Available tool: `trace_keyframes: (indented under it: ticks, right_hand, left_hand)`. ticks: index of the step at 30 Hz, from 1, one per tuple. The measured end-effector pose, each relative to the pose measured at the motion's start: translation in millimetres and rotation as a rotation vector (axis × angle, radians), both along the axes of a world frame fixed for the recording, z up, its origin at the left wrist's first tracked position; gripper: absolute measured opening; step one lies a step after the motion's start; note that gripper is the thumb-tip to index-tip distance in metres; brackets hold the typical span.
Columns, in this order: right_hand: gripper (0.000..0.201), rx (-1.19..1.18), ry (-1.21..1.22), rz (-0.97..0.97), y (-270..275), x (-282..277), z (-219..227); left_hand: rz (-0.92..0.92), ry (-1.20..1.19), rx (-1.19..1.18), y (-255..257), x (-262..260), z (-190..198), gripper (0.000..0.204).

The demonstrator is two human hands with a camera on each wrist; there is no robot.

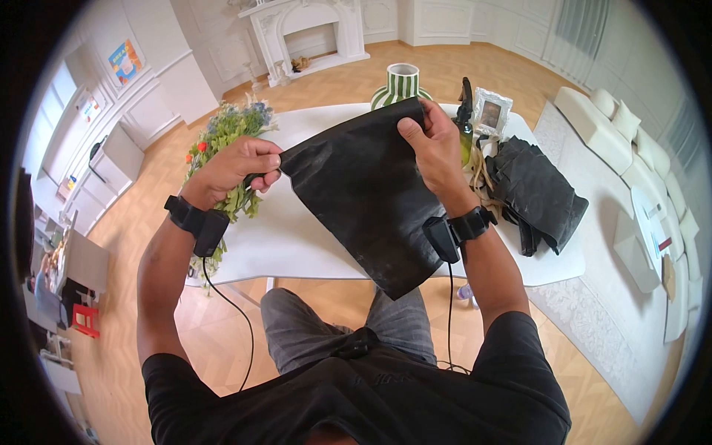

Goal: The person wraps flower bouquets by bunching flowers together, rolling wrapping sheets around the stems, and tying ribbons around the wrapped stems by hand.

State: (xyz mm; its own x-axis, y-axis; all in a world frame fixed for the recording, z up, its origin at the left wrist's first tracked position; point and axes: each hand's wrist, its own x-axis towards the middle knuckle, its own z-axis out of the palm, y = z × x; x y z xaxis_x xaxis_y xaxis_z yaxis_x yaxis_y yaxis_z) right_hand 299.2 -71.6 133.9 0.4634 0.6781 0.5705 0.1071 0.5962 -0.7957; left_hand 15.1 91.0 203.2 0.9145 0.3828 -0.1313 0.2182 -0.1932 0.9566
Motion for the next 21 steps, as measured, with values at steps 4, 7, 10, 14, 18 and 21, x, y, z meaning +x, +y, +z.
trace_keyframes:
  ticks: [4,7,10,14,18,21]
  right_hand:
    - [0.044,-0.094,-0.136,-0.049,-4.9,3.6,7.2]
    - [0.044,-0.316,-0.785,-0.769,-16.7,4.1,18.9]
    - [0.045,-0.021,-1.068,-0.761,-22.8,-5.7,39.0]
    - [0.033,0.052,-1.458,-0.451,0.2,-16.7,35.9]
    - [0.024,-0.108,-1.676,-0.274,14.1,-9.5,24.6]
    - [0.026,-0.098,-1.703,-0.231,15.8,-9.1,20.3]
  left_hand:
    - [0.024,0.046,0.065,4.1,1.7,3.6,0.019]
    - [0.026,0.088,0.301,13.1,-0.5,9.5,0.019]
    - [0.054,0.168,0.387,11.1,1.3,14.5,0.019]
    - [-0.008,0.211,0.391,8.3,8.6,15.1,0.019]
    - [-0.029,0.201,0.328,4.8,12.1,13.1,0.019]
    - [-0.055,0.210,0.210,10.7,10.8,5.8,0.016]
